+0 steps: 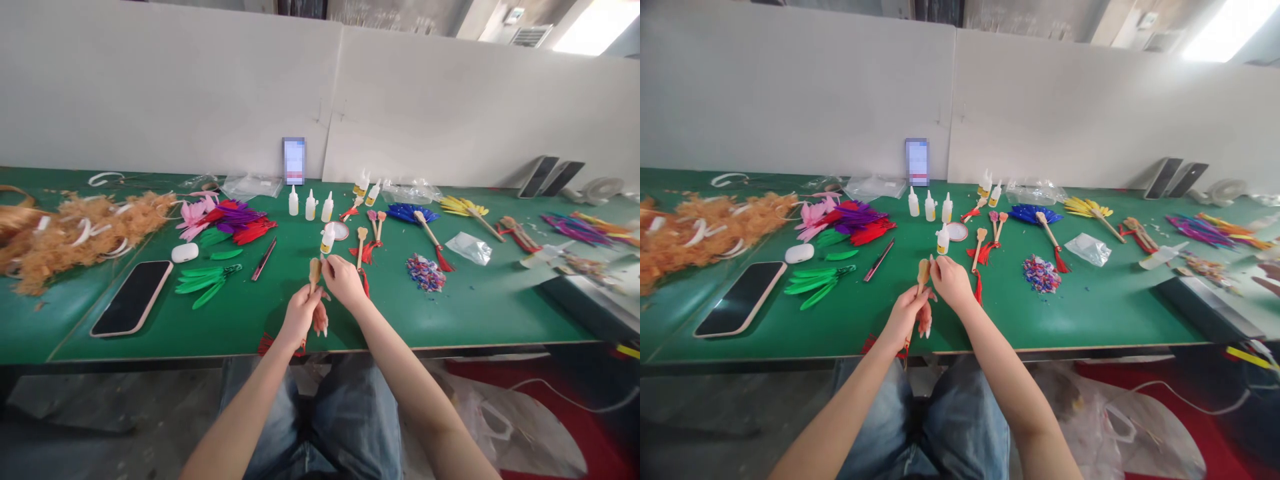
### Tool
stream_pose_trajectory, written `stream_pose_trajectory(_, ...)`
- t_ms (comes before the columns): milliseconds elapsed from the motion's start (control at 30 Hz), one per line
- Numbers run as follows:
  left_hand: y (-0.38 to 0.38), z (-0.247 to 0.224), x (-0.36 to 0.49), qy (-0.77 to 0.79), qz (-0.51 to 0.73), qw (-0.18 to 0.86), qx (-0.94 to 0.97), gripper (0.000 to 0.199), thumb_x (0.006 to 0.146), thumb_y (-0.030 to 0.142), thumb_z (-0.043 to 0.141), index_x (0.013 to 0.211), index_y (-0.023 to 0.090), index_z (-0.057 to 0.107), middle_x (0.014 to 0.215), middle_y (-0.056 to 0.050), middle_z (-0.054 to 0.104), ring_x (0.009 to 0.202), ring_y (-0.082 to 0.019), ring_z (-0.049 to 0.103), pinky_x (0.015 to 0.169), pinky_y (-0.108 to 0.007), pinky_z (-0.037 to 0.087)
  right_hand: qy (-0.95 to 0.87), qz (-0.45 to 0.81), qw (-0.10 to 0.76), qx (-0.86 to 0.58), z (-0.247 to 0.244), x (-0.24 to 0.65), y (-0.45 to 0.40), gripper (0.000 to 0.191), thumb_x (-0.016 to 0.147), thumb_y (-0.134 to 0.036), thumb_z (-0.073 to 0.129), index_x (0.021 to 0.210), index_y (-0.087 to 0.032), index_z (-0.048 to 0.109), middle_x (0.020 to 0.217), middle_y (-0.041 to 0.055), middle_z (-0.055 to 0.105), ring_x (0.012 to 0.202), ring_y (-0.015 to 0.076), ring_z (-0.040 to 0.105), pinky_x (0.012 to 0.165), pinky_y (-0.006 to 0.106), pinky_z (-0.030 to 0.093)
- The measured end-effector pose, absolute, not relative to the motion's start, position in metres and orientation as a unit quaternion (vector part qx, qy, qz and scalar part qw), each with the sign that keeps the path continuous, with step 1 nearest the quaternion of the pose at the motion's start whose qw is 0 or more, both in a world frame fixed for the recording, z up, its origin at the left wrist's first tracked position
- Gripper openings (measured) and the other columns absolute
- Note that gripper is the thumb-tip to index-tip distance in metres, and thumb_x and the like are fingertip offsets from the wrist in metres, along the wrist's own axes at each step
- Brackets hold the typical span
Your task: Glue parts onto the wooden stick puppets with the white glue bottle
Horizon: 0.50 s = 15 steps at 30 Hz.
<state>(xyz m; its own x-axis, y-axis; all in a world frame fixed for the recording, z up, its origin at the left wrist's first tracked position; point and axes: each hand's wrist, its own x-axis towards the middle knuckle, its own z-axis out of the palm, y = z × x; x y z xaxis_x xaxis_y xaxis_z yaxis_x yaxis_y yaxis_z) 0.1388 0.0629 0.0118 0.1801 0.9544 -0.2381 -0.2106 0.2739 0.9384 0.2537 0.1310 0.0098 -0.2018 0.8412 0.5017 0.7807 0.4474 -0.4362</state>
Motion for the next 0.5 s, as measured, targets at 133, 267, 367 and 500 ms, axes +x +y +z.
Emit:
stream_pose_trajectory(133, 0.0621, 0.013, 0.1384, 0.459, 0.445, 0.651, 0.41, 0.034, 0.077, 0.049, 0.054, 0.079, 0.016, 0.049, 0.039, 0.006, 0.05, 0.028, -0.009, 0.044, 0.027, -0.017, 0.032, -0.753, 0.028, 0.366, -0.546, 0.0102, 0.256, 0.1295, 0.034, 0.093, -0.027, 0.035, 0.061, -0.019, 0.045, 0.059, 0.0018, 0.05, 0.046, 0.0116, 0.04, 0.048, 0.026, 0.023)
stream_pose_trajectory(267, 0.0614, 0.0128, 0.1381, 0.458, 0.448, 0.651, 0.408, 0.034, 0.077, 0.049, 0.054, 0.08, 0.016, 0.05, 0.039, 0.006, 0.05, 0.028, -0.009, 0.044, 0.028, -0.017, 0.033, -0.738, 0.03, 0.368, -0.565, 0.0124, 0.2565, 0.1281, 0.034, 0.093, -0.031, 0.039, 0.063, -0.019, 0.049, 0.061, 0.0024, 0.052, 0.048, 0.0124, 0.044, 0.047, 0.026, 0.023)
stream_pose_trajectory(367, 0.0608, 0.0128, 0.1383, 0.458, 0.451, 0.648, 0.408, 0.033, 0.078, 0.049, 0.054, 0.08, 0.016, 0.051, 0.039, 0.006, 0.049, 0.028, -0.009, 0.044, 0.028, -0.017, 0.032, -0.721, 0.072, 0.383, -0.572, 0.0144, 0.2562, 0.1276, 0.031, 0.092, -0.036, 0.043, 0.069, -0.019, 0.053, 0.067, 0.003, 0.057, 0.051, 0.0125, 0.048, 0.049, 0.024, 0.029)
stream_pose_trajectory(500, 0.0604, 0.0133, 0.1389, 0.457, 0.455, 0.647, 0.407, 0.033, 0.079, 0.049, 0.054, 0.08, 0.016, 0.051, 0.039, 0.007, 0.048, 0.028, -0.009, 0.043, 0.028, -0.017, 0.031, -0.722, 0.145, 0.401, -0.546, 0.0158, 0.2562, 0.1278, 0.03, 0.093, -0.038, 0.04, 0.073, -0.019, 0.053, 0.07, 0.0029, 0.059, 0.053, 0.0126, 0.05, 0.056, 0.024, 0.037)
